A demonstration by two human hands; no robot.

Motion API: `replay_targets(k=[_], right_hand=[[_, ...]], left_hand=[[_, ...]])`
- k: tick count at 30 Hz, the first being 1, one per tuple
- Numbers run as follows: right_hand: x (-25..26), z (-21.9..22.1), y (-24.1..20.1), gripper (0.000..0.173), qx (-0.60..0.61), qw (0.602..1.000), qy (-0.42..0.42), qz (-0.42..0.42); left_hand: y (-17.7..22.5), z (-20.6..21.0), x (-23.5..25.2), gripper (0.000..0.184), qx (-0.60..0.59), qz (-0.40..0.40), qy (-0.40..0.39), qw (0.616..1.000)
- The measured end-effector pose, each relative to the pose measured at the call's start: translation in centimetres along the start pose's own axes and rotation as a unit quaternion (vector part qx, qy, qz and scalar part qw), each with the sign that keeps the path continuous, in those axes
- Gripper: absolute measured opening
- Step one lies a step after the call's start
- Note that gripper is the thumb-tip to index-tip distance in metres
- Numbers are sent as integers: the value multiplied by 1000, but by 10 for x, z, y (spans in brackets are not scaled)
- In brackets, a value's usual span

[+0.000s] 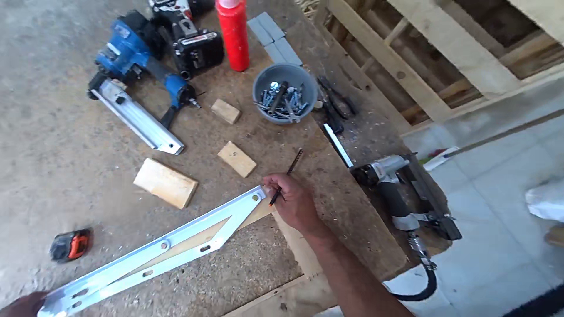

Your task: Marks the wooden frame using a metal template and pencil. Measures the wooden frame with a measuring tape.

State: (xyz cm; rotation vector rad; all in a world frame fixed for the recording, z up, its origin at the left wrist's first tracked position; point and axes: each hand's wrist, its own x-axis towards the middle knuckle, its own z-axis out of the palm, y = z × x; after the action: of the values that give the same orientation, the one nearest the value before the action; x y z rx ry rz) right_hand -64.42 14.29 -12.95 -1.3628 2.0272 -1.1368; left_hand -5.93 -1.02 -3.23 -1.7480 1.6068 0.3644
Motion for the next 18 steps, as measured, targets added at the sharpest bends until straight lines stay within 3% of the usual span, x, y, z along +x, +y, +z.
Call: replay_targets(k=[5, 8, 11, 14, 18], right_hand=[[0, 3, -2, 25, -36, 999, -18, 5], [-6, 0, -5, 45, 35, 998, 50, 5], [-28, -16, -39, 57, 93, 988, 122, -8], [-61, -20, -97, 41, 112, 987, 119, -6], [-87, 13, -144, 20, 91, 995, -35, 34]], left_hand=[[-40, 27, 12, 23, -4, 51, 93, 994], [-38, 27, 11, 20, -21, 74, 108, 991], [-42, 40, 7, 33, -75, 122, 209, 967], [-17, 42, -17, 34, -172, 149, 315, 921], [38, 54, -41, 33, -247, 213, 371, 870]])
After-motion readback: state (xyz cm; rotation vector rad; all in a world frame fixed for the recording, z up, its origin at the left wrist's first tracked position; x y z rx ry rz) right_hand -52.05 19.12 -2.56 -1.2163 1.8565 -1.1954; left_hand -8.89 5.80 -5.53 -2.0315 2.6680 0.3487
